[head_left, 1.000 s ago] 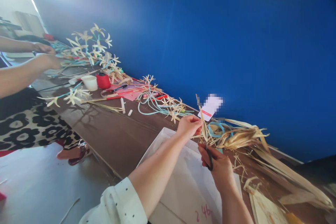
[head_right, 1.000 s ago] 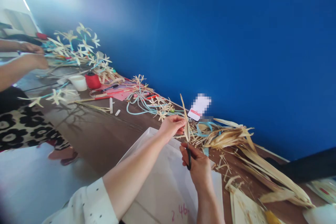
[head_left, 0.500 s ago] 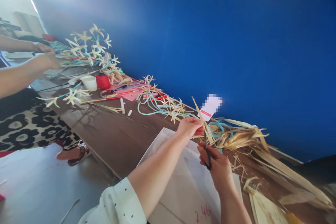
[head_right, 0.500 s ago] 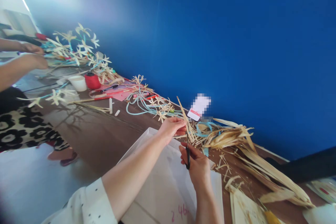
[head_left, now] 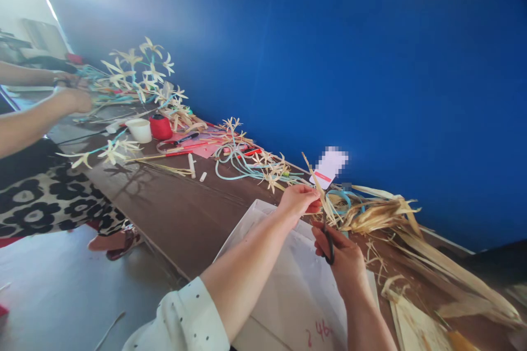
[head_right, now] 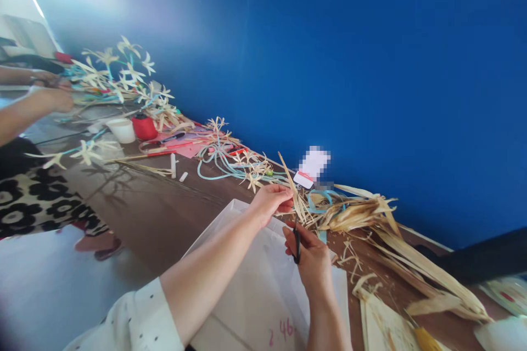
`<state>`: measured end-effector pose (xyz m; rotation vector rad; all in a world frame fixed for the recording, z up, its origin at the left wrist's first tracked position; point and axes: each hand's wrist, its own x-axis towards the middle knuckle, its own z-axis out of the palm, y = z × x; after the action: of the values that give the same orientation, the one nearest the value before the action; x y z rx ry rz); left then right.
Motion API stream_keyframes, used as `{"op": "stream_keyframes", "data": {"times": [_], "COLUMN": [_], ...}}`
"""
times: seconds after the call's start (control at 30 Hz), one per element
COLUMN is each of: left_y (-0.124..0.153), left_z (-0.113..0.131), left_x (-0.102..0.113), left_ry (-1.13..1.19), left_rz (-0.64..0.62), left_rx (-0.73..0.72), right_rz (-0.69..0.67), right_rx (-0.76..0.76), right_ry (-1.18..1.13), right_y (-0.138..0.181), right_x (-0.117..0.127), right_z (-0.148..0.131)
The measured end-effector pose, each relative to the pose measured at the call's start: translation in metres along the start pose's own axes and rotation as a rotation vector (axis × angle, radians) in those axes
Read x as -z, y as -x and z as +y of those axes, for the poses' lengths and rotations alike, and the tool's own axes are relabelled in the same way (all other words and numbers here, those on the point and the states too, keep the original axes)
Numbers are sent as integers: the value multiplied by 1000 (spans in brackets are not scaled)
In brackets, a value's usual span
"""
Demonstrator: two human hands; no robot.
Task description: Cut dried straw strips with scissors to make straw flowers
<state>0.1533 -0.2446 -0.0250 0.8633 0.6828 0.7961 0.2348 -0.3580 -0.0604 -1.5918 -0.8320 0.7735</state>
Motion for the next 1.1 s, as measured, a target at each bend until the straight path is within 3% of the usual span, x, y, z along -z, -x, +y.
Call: {"op": "stream_keyframes", "data": {"times": [0.77,1.1], "left_y": [-1,0], "left_z": [-4,-4], "left_x": [-1,-1], "left_ry": [-45,-42], "left_rz": [-47,-50], "left_rx": [-12,-7], "right_rz": [85,45], "right_rx": [13,6], "right_ry": [55,-1], "right_y": [5,-1], "right_x": [0,4], "right_z": [-12,1]}}
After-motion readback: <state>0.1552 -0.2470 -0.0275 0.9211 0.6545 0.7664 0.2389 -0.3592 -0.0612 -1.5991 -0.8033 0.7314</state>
